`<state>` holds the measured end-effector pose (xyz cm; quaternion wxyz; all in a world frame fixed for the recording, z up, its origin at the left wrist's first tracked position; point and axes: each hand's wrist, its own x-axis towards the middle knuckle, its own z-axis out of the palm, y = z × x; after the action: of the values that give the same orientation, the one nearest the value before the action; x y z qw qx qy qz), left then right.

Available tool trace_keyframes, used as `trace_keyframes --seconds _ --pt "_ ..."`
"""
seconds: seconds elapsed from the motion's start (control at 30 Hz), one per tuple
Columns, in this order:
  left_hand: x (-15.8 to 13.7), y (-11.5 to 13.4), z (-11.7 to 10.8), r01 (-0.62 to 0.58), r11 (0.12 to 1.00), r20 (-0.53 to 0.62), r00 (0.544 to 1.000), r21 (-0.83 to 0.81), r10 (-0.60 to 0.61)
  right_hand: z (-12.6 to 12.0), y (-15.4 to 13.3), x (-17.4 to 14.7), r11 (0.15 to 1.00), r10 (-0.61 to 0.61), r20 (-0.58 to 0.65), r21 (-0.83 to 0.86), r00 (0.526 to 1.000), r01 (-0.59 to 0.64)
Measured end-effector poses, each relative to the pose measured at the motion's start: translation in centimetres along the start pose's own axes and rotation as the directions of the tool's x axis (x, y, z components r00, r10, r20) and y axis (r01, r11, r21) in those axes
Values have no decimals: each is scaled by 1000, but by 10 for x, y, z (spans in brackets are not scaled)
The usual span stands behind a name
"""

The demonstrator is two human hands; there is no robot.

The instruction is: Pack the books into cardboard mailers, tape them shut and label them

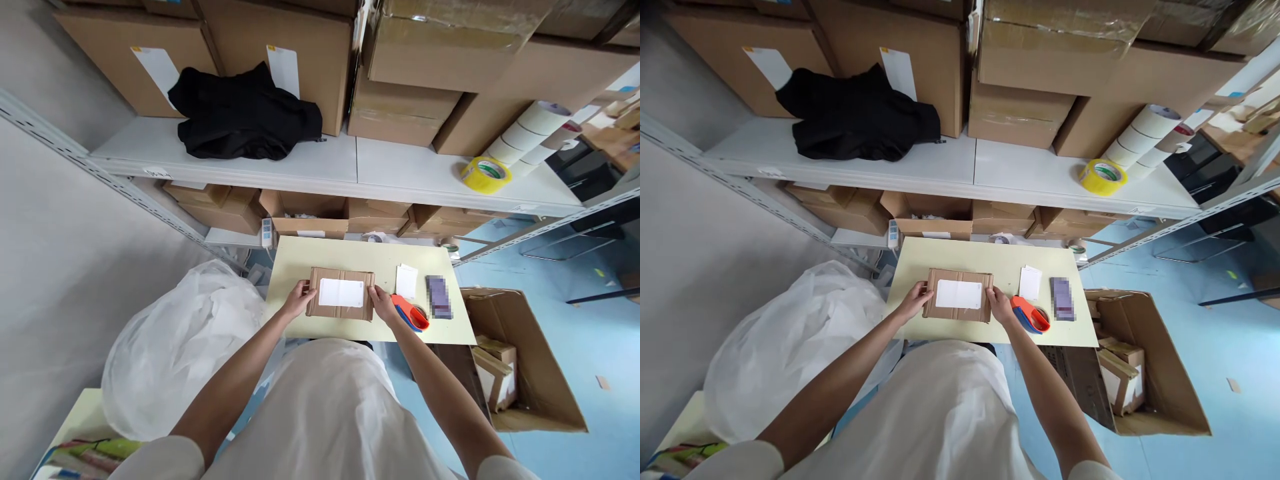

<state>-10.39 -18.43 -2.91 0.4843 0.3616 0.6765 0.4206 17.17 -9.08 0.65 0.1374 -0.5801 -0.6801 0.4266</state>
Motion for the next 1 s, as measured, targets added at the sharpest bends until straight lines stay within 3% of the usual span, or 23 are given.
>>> trace_keyframes --seconds 0.2,0.5,0.67,0.73,0.8,0.83,0.9,0.93,1.0 --pt "3 -5 5 39 997 -17 999 65 -38 12 8 6 995 89 55 41 995 -91" --pt "14 6 4 57 965 -103 994 254 -31 20 -9 12 987 59 117 142 991 -76" --pt "17 9 7 39 941 -139 990 337 9 2 -48 4 999 -14 -108 -37 994 10" --pt "14 8 7 16 927 -153 987 374 45 -13 -81 -10 986 -137 -161 -118 977 119" --pt "9 8 6 -60 900 -182 972 433 152 -30 -118 -36 892 -436 -101 -179 894 415" --pt "6 8 6 -113 879 -191 956 463 224 -37 -134 -52 816 -563 -51 -190 825 546" --pt "0 11 4 -216 834 -180 920 507 348 -50 -155 -90 631 -764 53 -150 643 761" --pt "-2 13 3 -249 818 -165 910 518 382 -56 -158 -110 589 -795 73 -143 602 795" --pt "-3 18 2 -282 786 -142 896 550 421 -67 -149 -145 582 -791 109 -176 603 794"
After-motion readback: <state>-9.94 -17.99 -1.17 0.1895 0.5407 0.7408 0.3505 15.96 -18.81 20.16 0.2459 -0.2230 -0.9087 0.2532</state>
